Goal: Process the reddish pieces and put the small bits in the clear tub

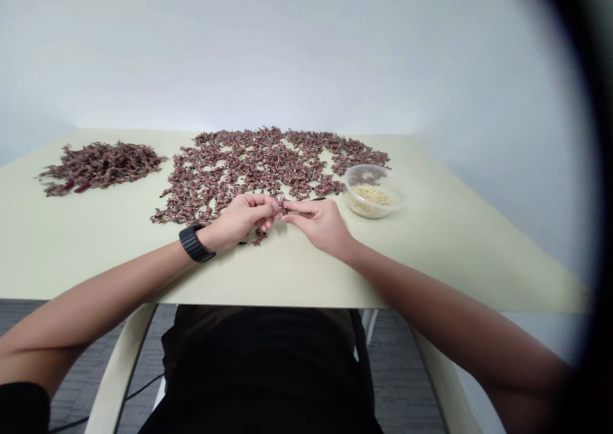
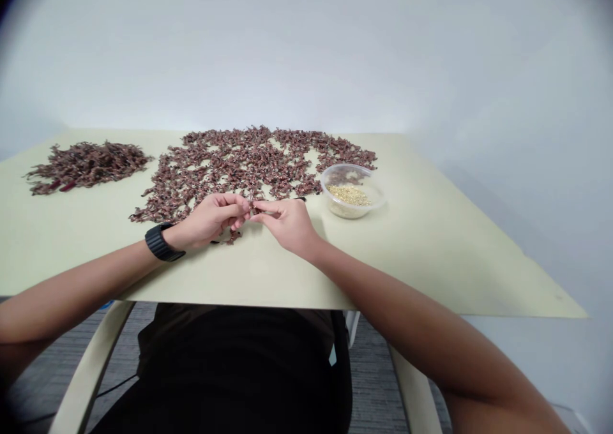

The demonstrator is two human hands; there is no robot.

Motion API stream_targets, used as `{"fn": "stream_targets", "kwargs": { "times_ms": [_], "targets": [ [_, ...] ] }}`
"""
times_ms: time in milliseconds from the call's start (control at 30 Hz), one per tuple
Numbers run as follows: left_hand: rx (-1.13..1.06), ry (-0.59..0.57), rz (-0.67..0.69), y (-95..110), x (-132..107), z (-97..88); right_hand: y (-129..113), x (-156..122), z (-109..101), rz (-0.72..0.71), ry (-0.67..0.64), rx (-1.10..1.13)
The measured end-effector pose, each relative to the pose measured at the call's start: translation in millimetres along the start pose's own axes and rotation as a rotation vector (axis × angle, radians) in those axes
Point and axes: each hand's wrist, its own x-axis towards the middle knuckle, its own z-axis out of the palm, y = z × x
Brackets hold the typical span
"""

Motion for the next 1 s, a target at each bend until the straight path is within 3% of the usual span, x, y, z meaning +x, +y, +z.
{"fn": "stream_targets", "kwargs": {
  "times_ms": [367, 533, 633, 767, 867, 1000],
  "targets": [
    [0.226, 0.047, 0.07, 7.3, -6.7, 3.0, -3.6, -1.0, 1.6, 0.019, 0.007, 0.04],
    [0.367, 0.058, 0.152, 7.4, -8.5, 3.3, -4.3, -0.7, 4.2, 0.103, -0.014, 0.115],
    [0.544, 0.089, 0.284, 6.9, -9.4, 4.2, -6.7, 0.0, 5.8, 0.208, -0.051, 0.244],
    [0.876, 0.151, 0.586, 3.7, -9.9, 1.3, -12.7, 1.3, 3.9, 0.291, -0.1, 0.337],
    [1.104, 0.116, 0.769, -2.0, -8.5, -6.2, -14.9, 2.5, 0.4, 0.352, -0.152, 0.422],
    [1.21, 0.07, 0.843, -6.0, -6.2, -12.1, -13.0, 4.3, -2.3, 0.363, -0.187, 0.438]
  ]
}}
